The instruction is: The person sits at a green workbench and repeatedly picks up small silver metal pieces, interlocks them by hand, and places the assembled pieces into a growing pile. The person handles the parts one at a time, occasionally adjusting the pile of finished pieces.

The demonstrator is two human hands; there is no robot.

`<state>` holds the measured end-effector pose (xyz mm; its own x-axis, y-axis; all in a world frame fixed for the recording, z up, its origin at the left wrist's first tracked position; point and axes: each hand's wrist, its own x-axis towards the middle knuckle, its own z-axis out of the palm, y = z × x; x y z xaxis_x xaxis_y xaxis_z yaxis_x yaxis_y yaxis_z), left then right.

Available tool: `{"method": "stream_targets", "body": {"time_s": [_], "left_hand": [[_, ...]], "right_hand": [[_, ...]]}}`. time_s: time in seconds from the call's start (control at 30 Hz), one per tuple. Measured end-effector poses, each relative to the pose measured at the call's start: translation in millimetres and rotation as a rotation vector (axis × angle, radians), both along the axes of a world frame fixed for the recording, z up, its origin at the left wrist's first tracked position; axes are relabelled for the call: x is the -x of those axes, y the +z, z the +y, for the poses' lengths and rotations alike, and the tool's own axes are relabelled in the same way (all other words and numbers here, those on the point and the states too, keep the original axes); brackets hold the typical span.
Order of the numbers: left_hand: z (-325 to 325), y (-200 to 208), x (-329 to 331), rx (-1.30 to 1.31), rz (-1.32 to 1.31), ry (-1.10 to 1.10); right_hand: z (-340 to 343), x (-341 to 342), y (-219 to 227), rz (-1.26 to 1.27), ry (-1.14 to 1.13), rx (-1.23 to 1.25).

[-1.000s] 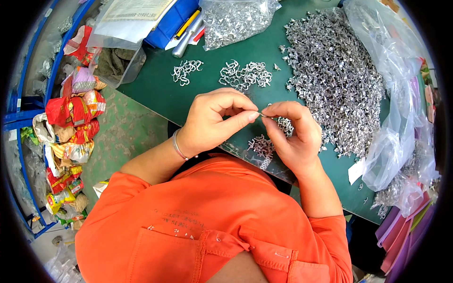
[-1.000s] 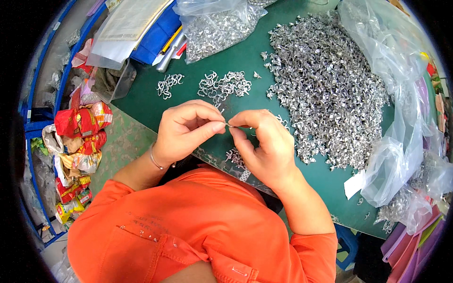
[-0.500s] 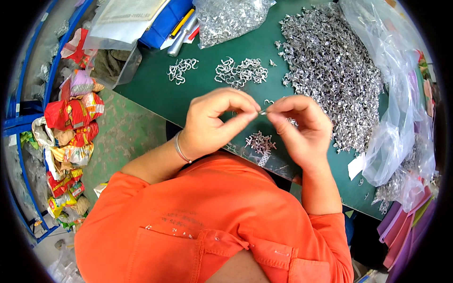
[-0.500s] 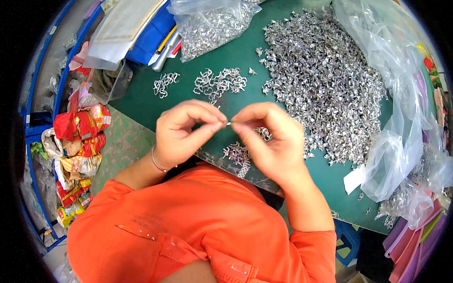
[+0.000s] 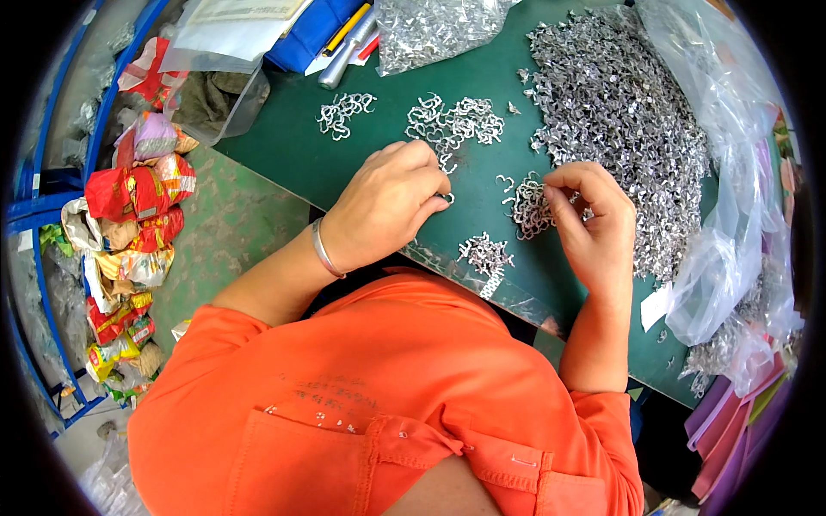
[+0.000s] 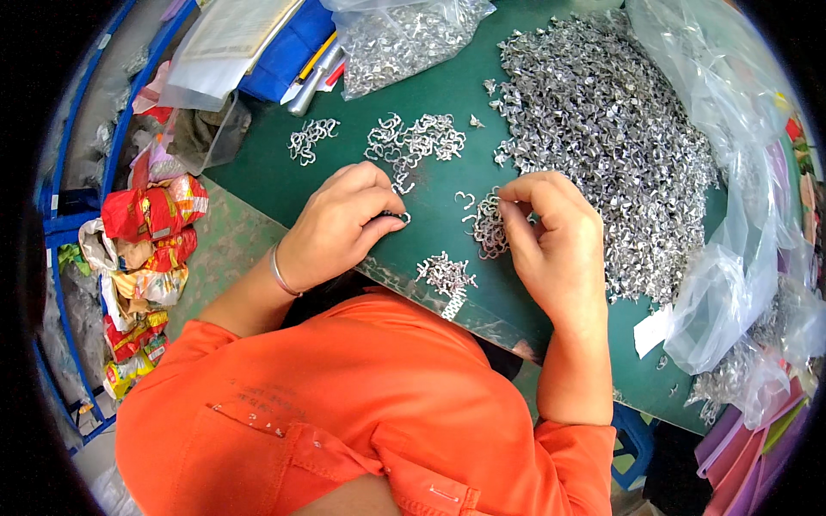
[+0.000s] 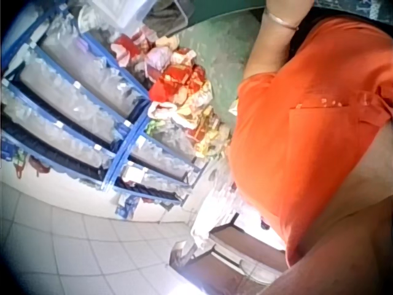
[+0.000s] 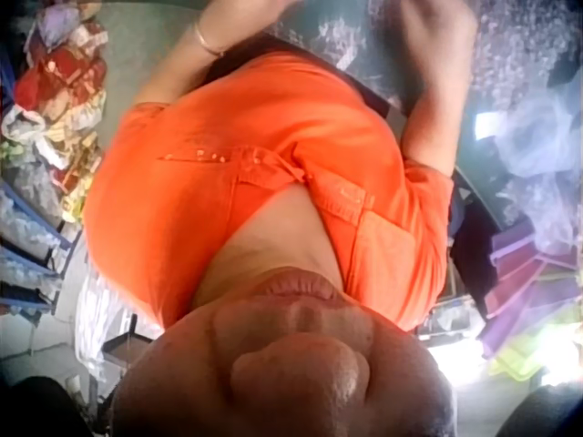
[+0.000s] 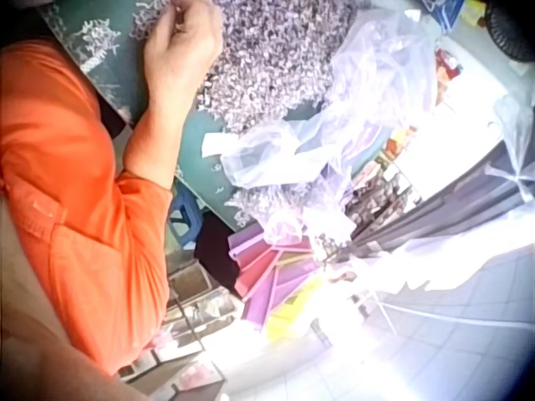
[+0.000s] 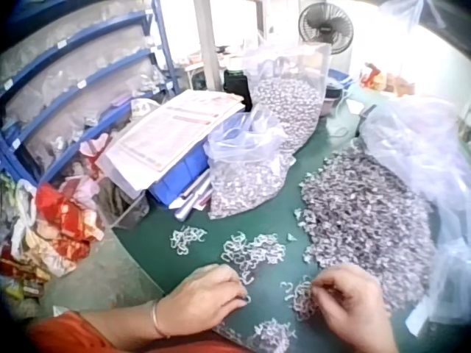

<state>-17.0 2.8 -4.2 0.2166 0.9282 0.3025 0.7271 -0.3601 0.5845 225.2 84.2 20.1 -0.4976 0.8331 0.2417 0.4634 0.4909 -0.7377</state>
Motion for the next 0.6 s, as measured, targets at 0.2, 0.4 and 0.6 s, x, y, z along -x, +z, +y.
{"method": "stream_targets", "body": {"time_s": [0.2, 0.4, 0.6], "left_hand": [[-2, 1, -11, 0.022, -0.209, 0.019], [-3, 9, -24, -0.037, -0.408, -0.024], [-8, 2, -24, 0.038, -0.625, 0.002]], "right_hand": [[-15, 18, -10, 0.227, 0.193, 0.002], [-27, 25, -23, 0.415, 0.202, 0.223], [-28, 25, -24, 0.493, 0.177, 0.186]]}}
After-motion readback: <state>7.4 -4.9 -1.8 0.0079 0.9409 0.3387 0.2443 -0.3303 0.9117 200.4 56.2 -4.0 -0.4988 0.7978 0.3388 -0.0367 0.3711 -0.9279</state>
